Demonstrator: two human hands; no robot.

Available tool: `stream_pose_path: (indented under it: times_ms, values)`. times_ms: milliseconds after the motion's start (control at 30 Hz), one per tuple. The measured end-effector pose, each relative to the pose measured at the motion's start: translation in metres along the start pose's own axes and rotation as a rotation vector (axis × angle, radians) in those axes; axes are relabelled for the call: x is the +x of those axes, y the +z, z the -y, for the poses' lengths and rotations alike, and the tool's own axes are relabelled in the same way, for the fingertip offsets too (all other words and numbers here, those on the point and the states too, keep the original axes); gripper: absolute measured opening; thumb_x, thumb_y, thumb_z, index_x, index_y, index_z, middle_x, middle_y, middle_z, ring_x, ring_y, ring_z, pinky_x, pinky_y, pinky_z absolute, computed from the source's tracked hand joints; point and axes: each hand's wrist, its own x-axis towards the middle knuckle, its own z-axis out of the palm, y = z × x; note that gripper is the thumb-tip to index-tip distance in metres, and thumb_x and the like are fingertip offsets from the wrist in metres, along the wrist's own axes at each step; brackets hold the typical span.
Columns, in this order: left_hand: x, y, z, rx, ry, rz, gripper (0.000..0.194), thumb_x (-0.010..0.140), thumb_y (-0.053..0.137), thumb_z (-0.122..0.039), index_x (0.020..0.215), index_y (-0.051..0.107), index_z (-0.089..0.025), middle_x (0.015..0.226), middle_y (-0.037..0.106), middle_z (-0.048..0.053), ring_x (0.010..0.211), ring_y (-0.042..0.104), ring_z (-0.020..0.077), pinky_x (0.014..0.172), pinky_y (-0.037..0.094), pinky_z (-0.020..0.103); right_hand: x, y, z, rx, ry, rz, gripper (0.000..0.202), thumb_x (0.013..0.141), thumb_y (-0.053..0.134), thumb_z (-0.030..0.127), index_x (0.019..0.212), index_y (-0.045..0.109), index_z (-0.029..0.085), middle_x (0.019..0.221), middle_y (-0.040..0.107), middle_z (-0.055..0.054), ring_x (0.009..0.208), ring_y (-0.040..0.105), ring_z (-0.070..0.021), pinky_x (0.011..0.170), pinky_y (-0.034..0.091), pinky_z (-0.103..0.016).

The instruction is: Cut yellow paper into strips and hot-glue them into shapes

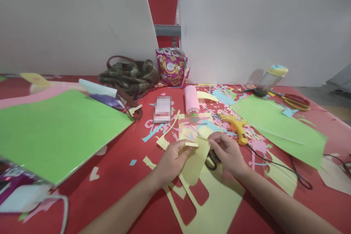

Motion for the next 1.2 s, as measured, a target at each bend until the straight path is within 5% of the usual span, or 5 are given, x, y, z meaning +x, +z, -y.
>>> stream_pose_path:
  times_ms: [200,400,600,800,1200]
  values:
    - [-0.002,0.000,-0.001,-0.144,-0.080,0.008,0.025,0.078,0.042,-0.032,0.088,0.060,-0.018,0.082,0.061,0.003,0.073,0.055,0.0134,0.067,0.044,0.025,-0.003,0.001,0.003,0.514,0.096,0.253,0.026,0.067,0.058,0.038,0.085,0.050,0.022,0.091,0.053,-0.004,0.080,0.052,-0.0164,0.067,0.042,-0.028]
    - [-0.003,0.001,-0.004,-0.264,-0.148,0.092,0.026,0.076,0.046,-0.033,0.087,0.060,-0.015,0.069,0.059,0.002,0.061,0.053,0.0125,0.056,0.043,0.024,-0.007,0.005,0.008,0.756,0.209,0.435,0.032,0.061,0.063,0.039,0.083,0.049,0.022,0.106,0.050,-0.007,0.087,0.051,-0.0189,0.069,0.041,-0.031]
    - [-0.002,0.003,-0.006,-0.239,-0.183,0.085,0.026,0.076,0.044,-0.035,0.082,0.060,-0.016,0.063,0.057,0.001,0.059,0.053,0.0130,0.053,0.044,0.024,-0.007,0.008,0.010,0.795,0.229,0.368,0.030,0.057,0.067,0.036,0.076,0.048,0.022,0.085,0.056,-0.003,0.071,0.054,-0.0150,0.059,0.042,-0.026]
    - [-0.003,0.004,-0.005,-0.201,-0.049,-0.055,0.020,0.080,0.038,-0.029,0.087,0.053,-0.018,0.081,0.055,0.002,0.077,0.052,0.0129,0.072,0.042,0.026,-0.006,0.006,0.009,0.837,0.243,0.257,0.028,0.060,0.064,0.036,0.077,0.047,0.023,0.093,0.057,-0.003,0.076,0.056,-0.0164,0.064,0.043,-0.029]
    - [-0.005,0.005,0.004,-0.236,-0.028,-0.059,0.022,0.077,0.029,-0.031,0.081,0.048,-0.020,0.059,0.039,-0.001,0.052,0.038,0.0107,0.053,0.040,0.024,-0.007,0.004,0.009,0.870,0.237,0.254,0.021,0.065,0.062,0.031,0.078,0.049,0.023,0.098,0.055,-0.004,0.087,0.053,-0.0186,0.066,0.045,-0.030]
